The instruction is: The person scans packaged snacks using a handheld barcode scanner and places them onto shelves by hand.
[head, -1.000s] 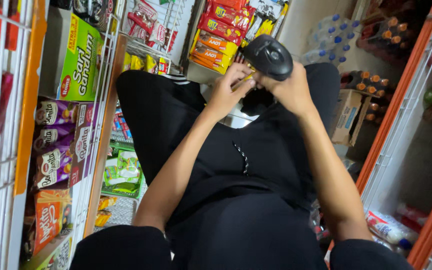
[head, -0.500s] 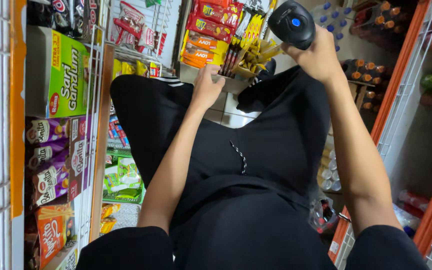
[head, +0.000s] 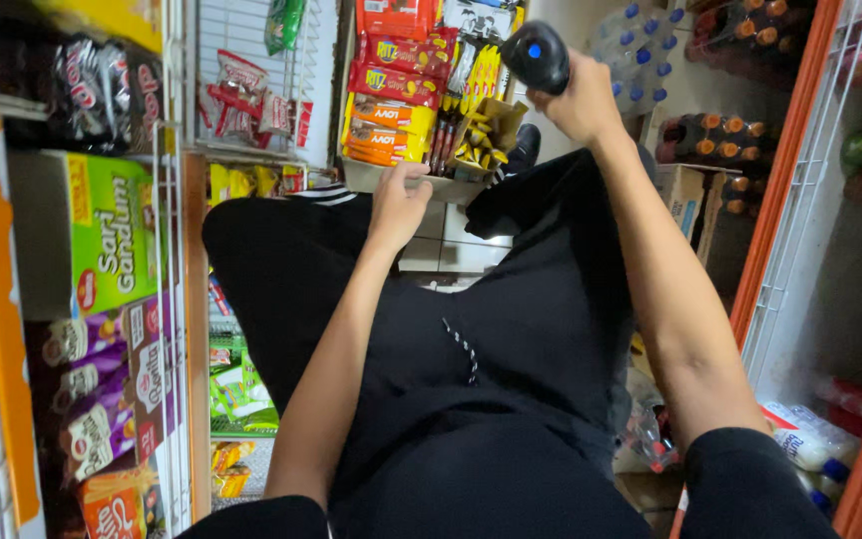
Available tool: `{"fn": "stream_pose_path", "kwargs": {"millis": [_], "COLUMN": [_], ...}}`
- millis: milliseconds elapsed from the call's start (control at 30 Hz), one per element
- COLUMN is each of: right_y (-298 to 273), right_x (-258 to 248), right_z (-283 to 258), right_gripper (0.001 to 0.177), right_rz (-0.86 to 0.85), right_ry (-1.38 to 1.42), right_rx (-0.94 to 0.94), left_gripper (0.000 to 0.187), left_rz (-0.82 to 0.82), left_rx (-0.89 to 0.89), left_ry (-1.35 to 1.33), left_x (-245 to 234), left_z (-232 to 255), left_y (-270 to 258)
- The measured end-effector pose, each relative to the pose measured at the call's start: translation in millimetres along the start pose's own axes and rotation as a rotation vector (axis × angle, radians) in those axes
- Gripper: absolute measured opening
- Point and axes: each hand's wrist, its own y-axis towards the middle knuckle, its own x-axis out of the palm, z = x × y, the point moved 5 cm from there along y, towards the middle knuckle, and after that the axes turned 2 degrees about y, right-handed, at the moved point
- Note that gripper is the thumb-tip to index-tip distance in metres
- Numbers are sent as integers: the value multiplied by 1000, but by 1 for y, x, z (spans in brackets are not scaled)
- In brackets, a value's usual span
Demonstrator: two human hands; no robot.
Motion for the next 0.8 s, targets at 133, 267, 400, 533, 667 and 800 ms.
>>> {"fn": "stream_pose_path", "kwargs": {"millis": [133, 267, 400, 533, 667, 800], "right_y": [28, 45, 37, 52, 68, 80], "right_x": [-14, -12, 2, 4, 6, 11], "right_z": [17, 44, 79, 92, 81, 58], "right_gripper": [28, 23, 20, 26, 29, 36], "right_rz": [138, 417, 462, 380, 397, 314], "right_ry": [24, 233, 110, 89, -42, -39], "right_rx": [91, 157, 390, 481, 459, 532], "left_gripper": [25, 21, 19, 20, 33, 52], "left_rz": [30, 98, 16, -111, -266, -380], "left_rx": [49, 157, 124, 111, 51, -124], "left_ry": [40, 160, 205, 318, 497, 632], "left_x": [0, 20, 70, 123, 178, 230], "left_z": [3, 4, -2, -17, -54, -98], "left_y": [26, 79, 145, 203, 243, 271]}}
